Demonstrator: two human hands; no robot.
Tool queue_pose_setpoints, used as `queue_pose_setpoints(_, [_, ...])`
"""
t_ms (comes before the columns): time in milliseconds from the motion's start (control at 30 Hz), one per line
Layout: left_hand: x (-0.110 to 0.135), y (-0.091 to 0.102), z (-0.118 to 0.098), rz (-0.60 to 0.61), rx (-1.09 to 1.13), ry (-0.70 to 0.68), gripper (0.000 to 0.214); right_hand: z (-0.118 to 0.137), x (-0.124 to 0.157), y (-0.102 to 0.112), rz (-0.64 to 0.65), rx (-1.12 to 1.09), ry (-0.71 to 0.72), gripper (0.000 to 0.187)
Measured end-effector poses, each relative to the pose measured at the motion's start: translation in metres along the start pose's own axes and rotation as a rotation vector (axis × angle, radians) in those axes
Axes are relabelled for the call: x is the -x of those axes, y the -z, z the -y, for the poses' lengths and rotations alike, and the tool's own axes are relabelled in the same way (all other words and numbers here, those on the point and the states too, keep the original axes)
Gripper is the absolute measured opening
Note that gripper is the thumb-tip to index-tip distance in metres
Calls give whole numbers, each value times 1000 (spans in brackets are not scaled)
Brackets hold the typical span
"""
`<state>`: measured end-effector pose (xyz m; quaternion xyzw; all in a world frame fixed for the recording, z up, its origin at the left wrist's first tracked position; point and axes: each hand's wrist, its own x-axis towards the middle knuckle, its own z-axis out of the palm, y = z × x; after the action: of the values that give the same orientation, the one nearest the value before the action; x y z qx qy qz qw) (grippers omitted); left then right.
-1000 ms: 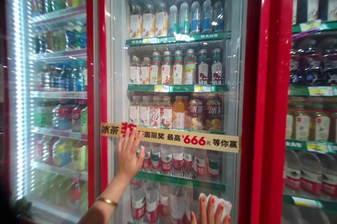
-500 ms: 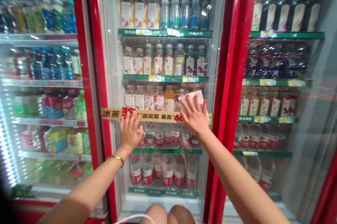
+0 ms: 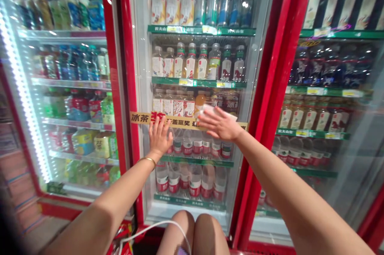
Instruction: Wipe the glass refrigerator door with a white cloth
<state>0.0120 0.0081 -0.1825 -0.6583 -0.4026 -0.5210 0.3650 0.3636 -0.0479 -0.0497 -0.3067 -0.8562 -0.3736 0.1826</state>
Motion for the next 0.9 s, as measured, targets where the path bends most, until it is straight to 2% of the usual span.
queue_pose_setpoints(67, [1,-1,1,15,-1,9,66,-12,-19,7,-183,43,-301,68])
queue_pose_setpoints(100, [1,-1,1,23,-1,14,67,-9,-29,7,-262,57,-451,71])
queue_pose_setpoints(133, [1,-2,1,29,-1,19,67,-2,-36,5,-303,61,-545,74])
queue_pose_setpoints(167, [1,-2,1,33,0,23,68,11,-41,2,-300,54,-565,75])
queue_pose_setpoints(200, [1,-2,1,35,1,25,68,25,-43,-2,-253,38,-506,76])
queue_pose_setpoints(300, [0,-2,0,31,6,23,68,63,-33,-12,-32,-21,-110,65])
queue_pose_setpoints(367, [0,-2,0,27,9,19,67,64,-24,-10,47,-39,44,55])
queue_pose_setpoints(433, [-1,-2,0,25,9,18,67,47,-23,0,47,-30,43,54])
queue_pose_setpoints(500, [-1,-1,0,33,6,19,68,22,-29,10,-44,2,-119,64])
queue_pose_setpoints(567, [0,-1,0,49,1,22,69,4,-38,13,-194,41,-383,71])
queue_pose_setpoints(633, [0,-1,-1,69,-8,26,70,1,-41,6,-306,64,-584,75])
queue_pose_setpoints(667, [0,-1,-1,76,-12,26,70,5,-39,1,-311,63,-594,76])
queue_pose_setpoints(700, [0,-1,-1,80,-16,25,70,11,-35,-5,-281,52,-542,76])
queue_pose_setpoints(767, [-1,0,-1,81,-21,22,70,22,-22,-14,-145,10,-301,76])
queue_pose_setpoints(833, [-1,0,-2,77,-22,18,69,22,-10,-13,-28,-28,-93,72])
queue_pose_setpoints(900, [-2,0,-2,75,-21,19,69,10,-7,-4,-9,-37,-47,69])
